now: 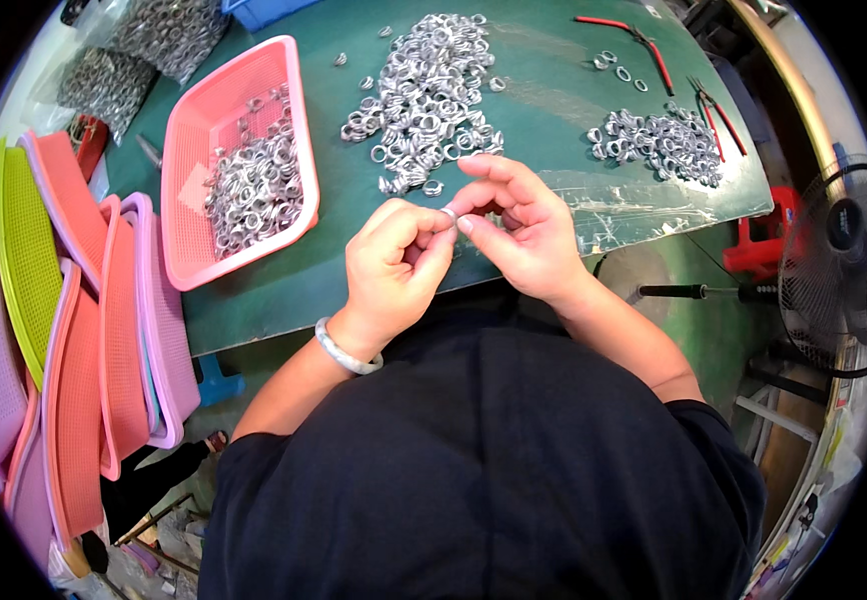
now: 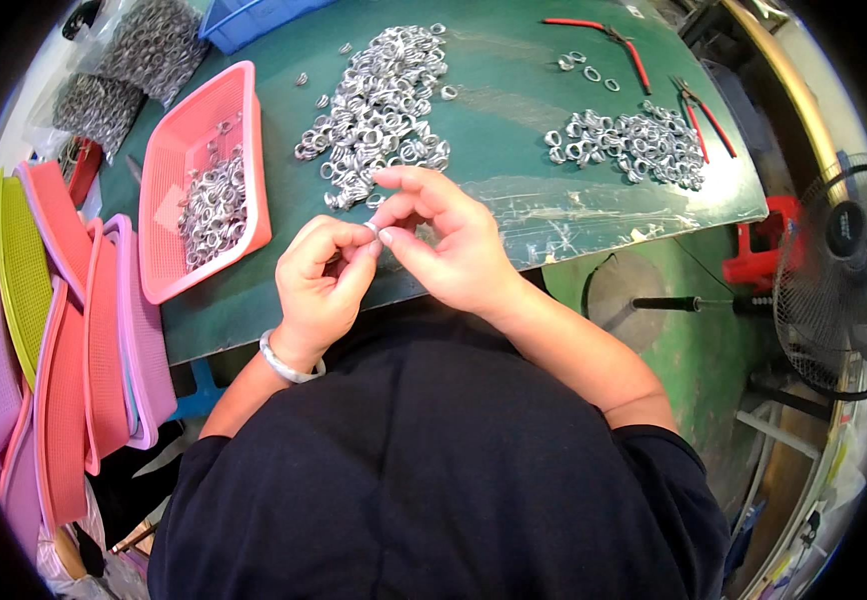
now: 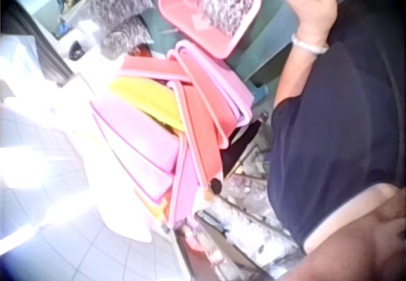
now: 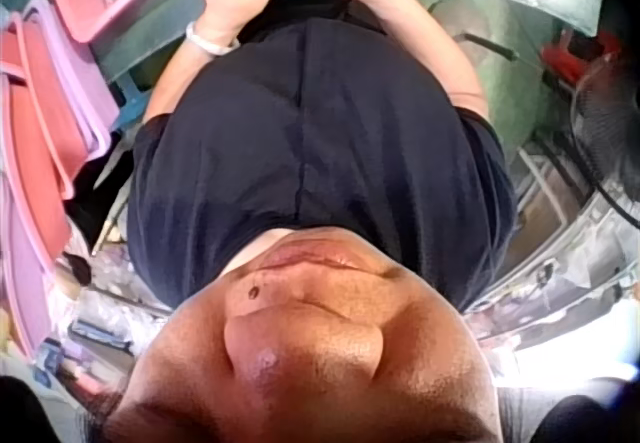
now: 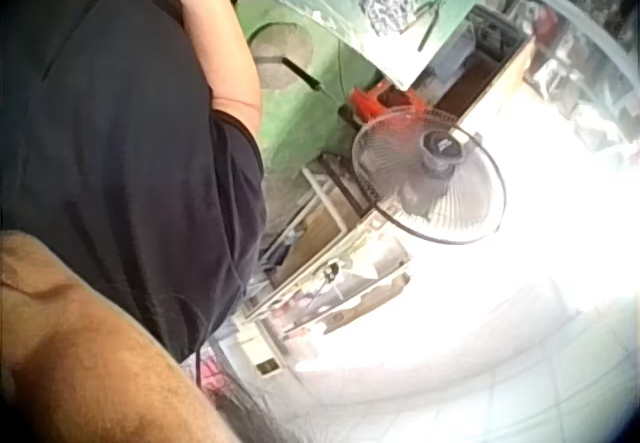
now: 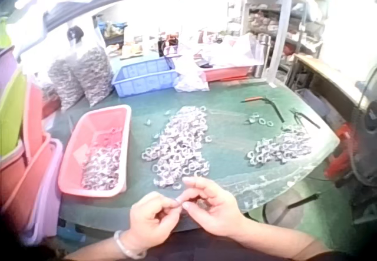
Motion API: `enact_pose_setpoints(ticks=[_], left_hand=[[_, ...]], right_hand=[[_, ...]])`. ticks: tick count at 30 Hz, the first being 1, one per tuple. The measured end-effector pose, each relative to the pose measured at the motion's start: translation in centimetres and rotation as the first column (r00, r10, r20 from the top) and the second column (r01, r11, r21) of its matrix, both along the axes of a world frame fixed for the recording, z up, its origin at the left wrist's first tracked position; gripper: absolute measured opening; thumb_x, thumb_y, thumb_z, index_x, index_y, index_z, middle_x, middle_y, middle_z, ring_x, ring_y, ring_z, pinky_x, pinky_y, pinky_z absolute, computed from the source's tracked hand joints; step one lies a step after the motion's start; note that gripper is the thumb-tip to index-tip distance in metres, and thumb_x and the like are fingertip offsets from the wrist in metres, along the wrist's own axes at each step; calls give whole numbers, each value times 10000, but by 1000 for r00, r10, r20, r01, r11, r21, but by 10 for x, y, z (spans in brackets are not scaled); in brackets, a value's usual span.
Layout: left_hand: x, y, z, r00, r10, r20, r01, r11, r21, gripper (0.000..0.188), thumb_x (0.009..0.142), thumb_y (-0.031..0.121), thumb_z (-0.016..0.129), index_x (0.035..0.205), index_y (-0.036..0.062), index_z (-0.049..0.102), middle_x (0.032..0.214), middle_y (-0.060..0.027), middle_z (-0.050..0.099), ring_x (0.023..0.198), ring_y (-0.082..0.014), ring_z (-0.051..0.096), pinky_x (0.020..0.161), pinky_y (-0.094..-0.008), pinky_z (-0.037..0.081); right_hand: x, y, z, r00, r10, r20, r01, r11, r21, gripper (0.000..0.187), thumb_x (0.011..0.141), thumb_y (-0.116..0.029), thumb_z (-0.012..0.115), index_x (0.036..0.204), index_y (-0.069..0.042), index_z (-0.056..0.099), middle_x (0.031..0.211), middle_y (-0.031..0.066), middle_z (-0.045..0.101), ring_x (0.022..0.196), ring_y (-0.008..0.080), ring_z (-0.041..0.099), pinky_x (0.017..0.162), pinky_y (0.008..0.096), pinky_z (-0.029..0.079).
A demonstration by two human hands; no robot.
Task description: The person joins small metal rings together by hand and with pliers, then places the assembled components into a bin.
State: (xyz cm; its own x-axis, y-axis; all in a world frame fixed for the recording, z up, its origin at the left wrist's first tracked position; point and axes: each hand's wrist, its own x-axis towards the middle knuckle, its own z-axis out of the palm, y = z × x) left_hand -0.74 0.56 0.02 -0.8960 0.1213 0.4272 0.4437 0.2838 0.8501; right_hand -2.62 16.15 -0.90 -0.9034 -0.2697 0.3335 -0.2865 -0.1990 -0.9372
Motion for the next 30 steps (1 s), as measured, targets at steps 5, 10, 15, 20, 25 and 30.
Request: enact_pose_setpoints(ticks=[5,10,15,20,25,30], left_hand=[[0,-1,-9,984,-33,175,22,998,60,65,785,-23,609,787,11,554,699,42,476,601,-8,408,522,-144,330],[-6,-14,-11,974,-12,225,-3,998,66,32,812,13,595,822,13,565,717,51,498,617,-5,416,540,-150,345],[-11,-24,-12,957,96,272,-102,995,9,67,786,50,617,815,-3,587,708,0,530,603,-34,450,529,-176,380],[-12,-28,-13,954,115,278,-110,993,-31,73,797,49,603,840,-9,588,720,8,536,614,-33,454,544,-179,387],[-12,-26,-13,949,107,296,-95,994,-52,75,815,40,592,872,-8,590,738,33,545,645,-17,443,580,-162,378],[-11,-27,-13,950,108,294,-98,994,-49,85,809,41,599,881,-3,594,742,38,546,639,-11,440,575,-158,378]], right_hand=[[-3,11,-1,998,-13,-59,17,997,74,476,787,87,550,1231,-22,416,882,50,582,843,94,541,770,234,431],[-35,63,5,806,-383,-452,552,761,341,400,726,50,578,1112,-39,525,776,41,583,716,134,566,683,262,458],[-60,131,-1,587,-286,-757,809,228,541,289,702,14,554,985,-37,576,779,101,589,731,280,551,675,377,443],[-59,130,5,604,-273,-749,795,139,591,242,697,1,586,936,-40,591,872,111,594,822,295,544,719,384,442],[-45,63,10,826,-171,-537,519,601,608,270,695,-15,618,962,-49,594,873,102,603,876,280,554,756,367,452],[-36,3,0,916,88,-392,208,732,649,278,724,-24,592,999,-60,580,852,84,608,827,270,546,733,373,454]])
